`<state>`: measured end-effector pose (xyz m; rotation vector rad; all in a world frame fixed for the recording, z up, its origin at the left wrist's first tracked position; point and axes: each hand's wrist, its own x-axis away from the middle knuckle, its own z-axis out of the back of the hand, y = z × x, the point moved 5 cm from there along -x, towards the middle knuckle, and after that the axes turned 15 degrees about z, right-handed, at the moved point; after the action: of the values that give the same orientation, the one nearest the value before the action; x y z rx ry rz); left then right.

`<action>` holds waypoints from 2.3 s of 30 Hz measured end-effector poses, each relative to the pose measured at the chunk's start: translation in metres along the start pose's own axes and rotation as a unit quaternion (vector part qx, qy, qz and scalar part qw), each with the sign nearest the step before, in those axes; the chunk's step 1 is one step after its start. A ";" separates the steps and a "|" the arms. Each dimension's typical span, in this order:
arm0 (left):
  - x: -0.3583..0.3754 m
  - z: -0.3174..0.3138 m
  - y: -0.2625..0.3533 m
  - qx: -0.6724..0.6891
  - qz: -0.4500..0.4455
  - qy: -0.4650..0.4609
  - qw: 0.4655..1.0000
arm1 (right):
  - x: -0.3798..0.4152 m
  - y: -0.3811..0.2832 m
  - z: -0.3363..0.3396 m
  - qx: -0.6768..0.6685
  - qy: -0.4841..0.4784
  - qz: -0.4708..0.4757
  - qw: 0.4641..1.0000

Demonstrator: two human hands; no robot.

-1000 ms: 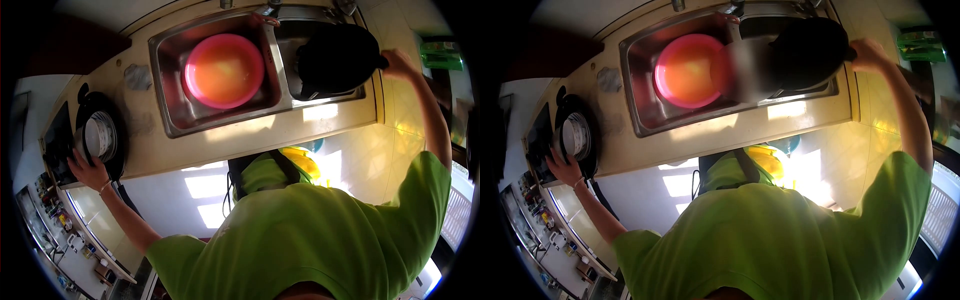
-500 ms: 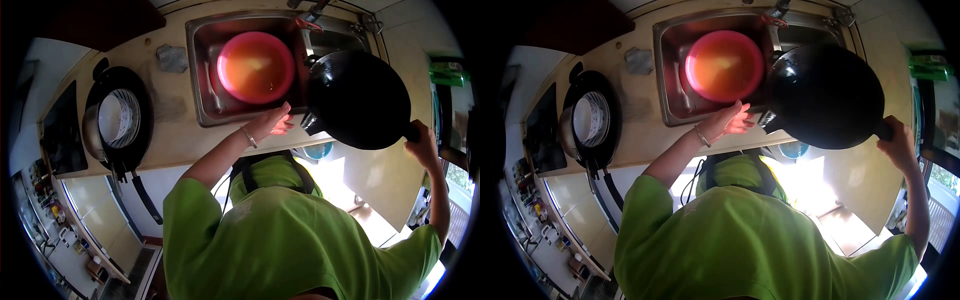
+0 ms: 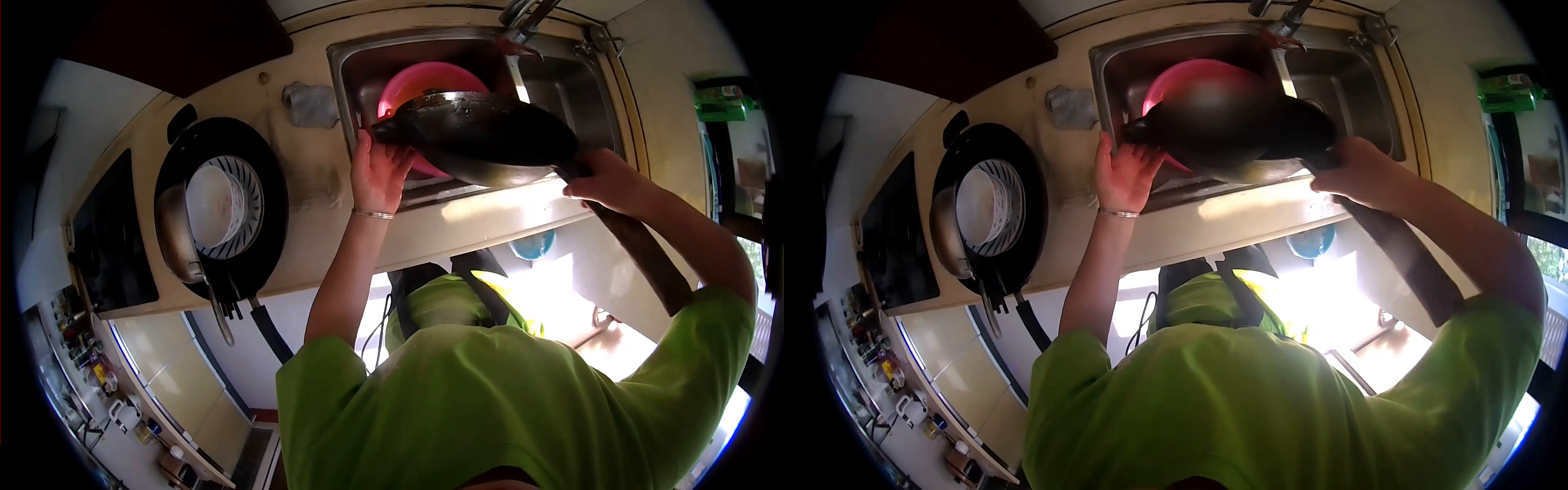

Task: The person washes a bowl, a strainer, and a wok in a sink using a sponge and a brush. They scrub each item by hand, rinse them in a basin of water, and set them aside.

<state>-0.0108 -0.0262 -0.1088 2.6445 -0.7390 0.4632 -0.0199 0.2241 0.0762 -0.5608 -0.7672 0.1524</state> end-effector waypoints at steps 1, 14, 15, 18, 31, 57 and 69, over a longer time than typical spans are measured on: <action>-0.009 0.007 0.004 0.016 -0.044 -0.010 0.999 | -0.007 -0.011 -0.005 -0.042 -0.011 0.002 0.999; -0.085 0.036 0.024 -0.196 -0.007 0.257 0.946 | -0.075 -0.028 -0.045 -0.383 0.040 0.028 0.923; -0.075 0.017 0.019 -0.206 0.041 0.260 0.943 | -0.080 -0.026 -0.051 -0.433 0.063 0.014 0.899; -0.037 -0.013 0.000 -0.240 0.172 0.374 0.879 | -0.089 -0.016 -0.065 -0.451 0.054 0.003 0.891; -0.033 -0.024 -0.021 -0.153 0.297 0.225 0.915 | -0.122 -0.027 -0.128 -0.617 0.027 -0.075 0.783; -0.003 -0.062 -0.031 -0.252 0.388 0.307 0.831 | -0.340 0.147 -0.086 0.050 0.151 0.167 0.973; 0.015 -0.116 -0.002 -0.215 0.385 0.421 0.793 | -0.369 0.146 -0.169 0.161 0.030 0.289 0.943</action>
<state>-0.0224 0.0173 -0.0005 1.3559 -1.3410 1.3630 -0.1568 0.1541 -0.3266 -0.4607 -0.4840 0.7873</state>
